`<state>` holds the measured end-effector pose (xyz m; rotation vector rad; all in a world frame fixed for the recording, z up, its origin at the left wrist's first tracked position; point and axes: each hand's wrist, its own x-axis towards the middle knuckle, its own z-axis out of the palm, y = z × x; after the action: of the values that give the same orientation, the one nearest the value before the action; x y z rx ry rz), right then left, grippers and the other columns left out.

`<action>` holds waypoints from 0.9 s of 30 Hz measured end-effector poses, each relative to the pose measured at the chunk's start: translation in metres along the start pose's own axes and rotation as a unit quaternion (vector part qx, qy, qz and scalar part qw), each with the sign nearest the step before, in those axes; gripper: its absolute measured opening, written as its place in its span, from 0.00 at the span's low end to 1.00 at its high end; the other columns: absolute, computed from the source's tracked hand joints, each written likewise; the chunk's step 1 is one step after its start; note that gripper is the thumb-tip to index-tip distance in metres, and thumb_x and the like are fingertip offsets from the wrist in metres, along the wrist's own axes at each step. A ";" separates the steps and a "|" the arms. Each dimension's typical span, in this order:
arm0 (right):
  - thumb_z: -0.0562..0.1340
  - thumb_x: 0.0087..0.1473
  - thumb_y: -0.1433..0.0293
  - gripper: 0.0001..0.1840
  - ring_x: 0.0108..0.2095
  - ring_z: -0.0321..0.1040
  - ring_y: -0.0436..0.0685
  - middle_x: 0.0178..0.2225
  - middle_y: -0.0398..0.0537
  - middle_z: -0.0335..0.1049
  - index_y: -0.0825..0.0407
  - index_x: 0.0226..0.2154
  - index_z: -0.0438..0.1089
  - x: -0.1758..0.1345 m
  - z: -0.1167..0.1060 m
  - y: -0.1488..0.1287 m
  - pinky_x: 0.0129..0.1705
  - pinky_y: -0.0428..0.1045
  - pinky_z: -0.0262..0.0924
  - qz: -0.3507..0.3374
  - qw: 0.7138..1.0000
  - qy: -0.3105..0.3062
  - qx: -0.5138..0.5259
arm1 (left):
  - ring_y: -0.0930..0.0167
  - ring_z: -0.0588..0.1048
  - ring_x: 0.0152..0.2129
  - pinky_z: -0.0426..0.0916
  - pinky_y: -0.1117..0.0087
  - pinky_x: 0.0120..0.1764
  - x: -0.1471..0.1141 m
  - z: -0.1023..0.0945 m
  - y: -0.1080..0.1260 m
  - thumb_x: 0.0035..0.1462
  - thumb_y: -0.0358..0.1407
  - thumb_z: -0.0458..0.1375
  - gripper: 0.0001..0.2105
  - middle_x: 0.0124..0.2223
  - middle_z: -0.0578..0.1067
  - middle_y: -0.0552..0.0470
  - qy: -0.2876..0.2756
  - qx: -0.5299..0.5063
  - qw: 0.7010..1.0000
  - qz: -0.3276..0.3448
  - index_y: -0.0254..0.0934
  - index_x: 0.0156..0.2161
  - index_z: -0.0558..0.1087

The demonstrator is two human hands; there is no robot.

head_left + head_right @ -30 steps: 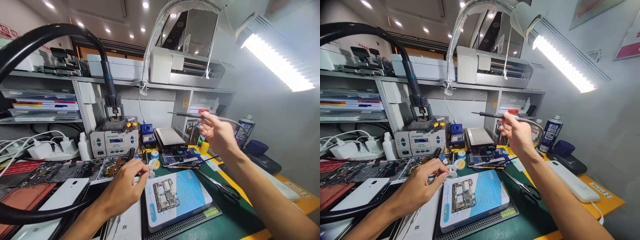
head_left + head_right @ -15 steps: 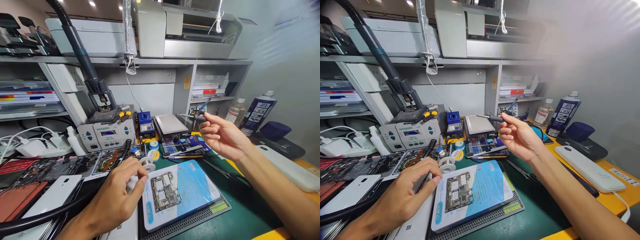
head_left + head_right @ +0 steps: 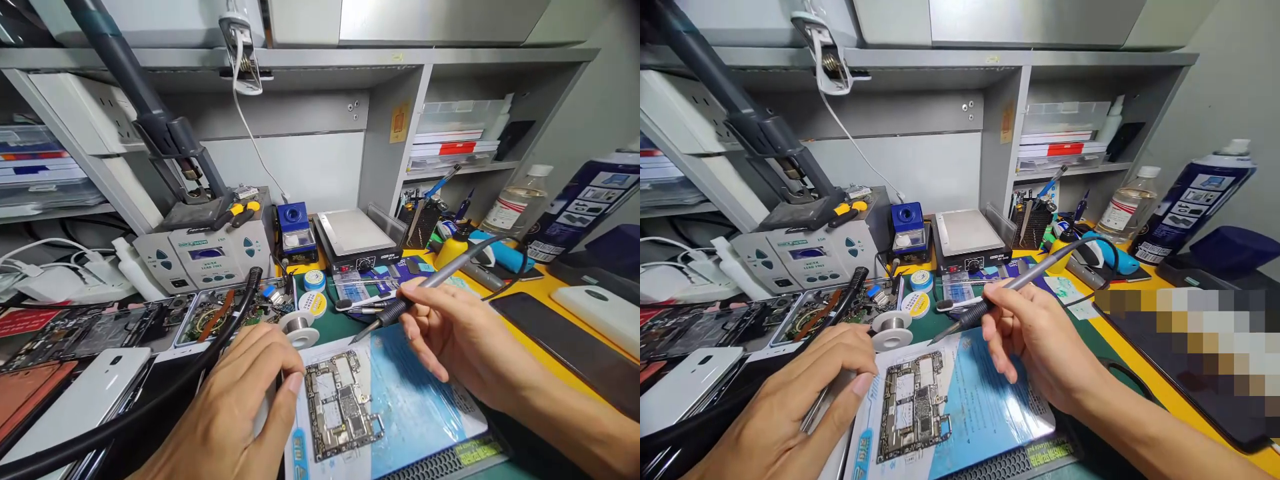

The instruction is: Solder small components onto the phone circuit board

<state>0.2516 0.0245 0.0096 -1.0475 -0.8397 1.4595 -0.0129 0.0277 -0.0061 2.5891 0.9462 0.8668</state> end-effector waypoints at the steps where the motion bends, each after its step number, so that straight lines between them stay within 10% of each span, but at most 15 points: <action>1: 0.65 0.57 0.65 0.12 0.09 0.61 0.47 0.18 0.44 0.71 0.54 0.26 0.70 0.000 0.001 0.001 0.09 0.39 0.55 0.008 1.000 0.014 0.007 | 0.68 0.67 0.38 0.65 0.63 0.45 -0.001 0.001 0.001 0.64 0.25 0.48 0.07 0.36 0.69 0.52 0.004 0.010 1.000 0.003 0.40 0.38 0.63; 27: 0.64 0.57 0.55 0.12 0.08 0.59 0.49 0.15 0.38 0.65 0.46 0.32 0.71 -0.012 -0.012 0.025 0.08 0.40 0.48 0.004 0.988 0.030 -0.149 | 0.72 0.75 0.33 0.66 0.58 0.58 0.000 0.019 0.002 0.58 0.22 0.51 0.10 0.32 0.72 0.56 0.108 0.028 0.993 0.026 0.41 0.36 0.66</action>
<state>0.2535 0.0082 -0.0159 -1.3114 -1.0315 1.3281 -0.0004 0.0256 -0.0203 2.6163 0.9763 1.1692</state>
